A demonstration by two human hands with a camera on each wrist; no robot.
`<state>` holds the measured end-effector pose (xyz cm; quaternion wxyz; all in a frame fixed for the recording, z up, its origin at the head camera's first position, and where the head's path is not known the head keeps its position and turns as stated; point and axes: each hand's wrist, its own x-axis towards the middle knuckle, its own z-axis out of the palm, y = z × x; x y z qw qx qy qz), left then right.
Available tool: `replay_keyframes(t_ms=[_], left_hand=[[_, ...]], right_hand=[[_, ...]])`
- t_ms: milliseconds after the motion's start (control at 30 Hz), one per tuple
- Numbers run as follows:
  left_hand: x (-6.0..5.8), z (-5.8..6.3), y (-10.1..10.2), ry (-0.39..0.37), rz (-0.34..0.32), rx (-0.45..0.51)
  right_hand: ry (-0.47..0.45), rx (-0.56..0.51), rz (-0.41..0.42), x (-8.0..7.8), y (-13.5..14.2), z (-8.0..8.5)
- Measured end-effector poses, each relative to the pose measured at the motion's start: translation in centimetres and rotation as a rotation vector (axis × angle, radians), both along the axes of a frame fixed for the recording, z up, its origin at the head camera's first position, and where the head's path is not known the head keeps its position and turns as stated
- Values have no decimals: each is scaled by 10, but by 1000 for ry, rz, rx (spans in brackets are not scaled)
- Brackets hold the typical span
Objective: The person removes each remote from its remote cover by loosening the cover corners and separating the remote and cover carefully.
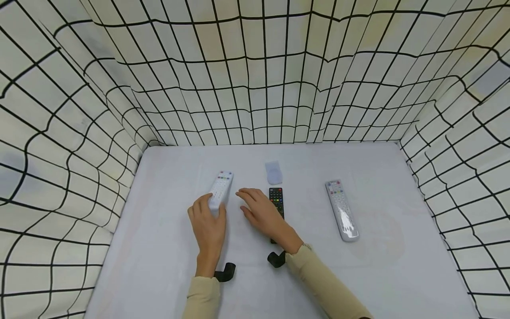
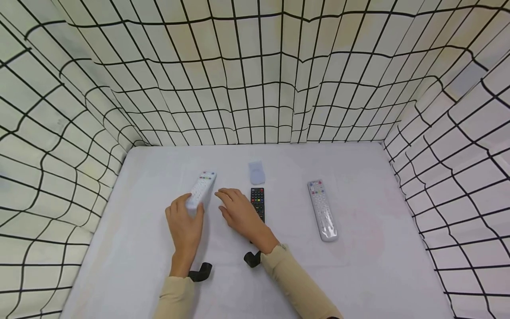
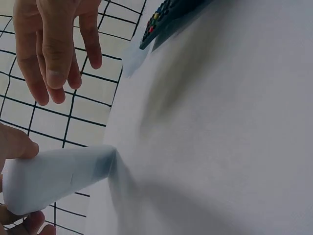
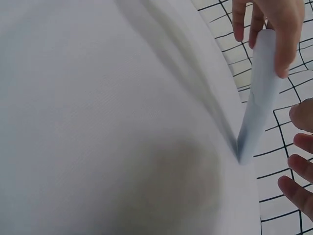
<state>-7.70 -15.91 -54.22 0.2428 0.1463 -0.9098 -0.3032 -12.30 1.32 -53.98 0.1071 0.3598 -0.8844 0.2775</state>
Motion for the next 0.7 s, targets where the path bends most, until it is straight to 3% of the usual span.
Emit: replay_keyframes(t_ms=[333, 700], left_hand=[[-1, 21, 2, 163, -47, 18], [1, 39, 9, 236, -89, -15]], right_hand=[[-32, -36, 28, -8, -12, 4], [-77, -113, 47, -6, -19, 8]])
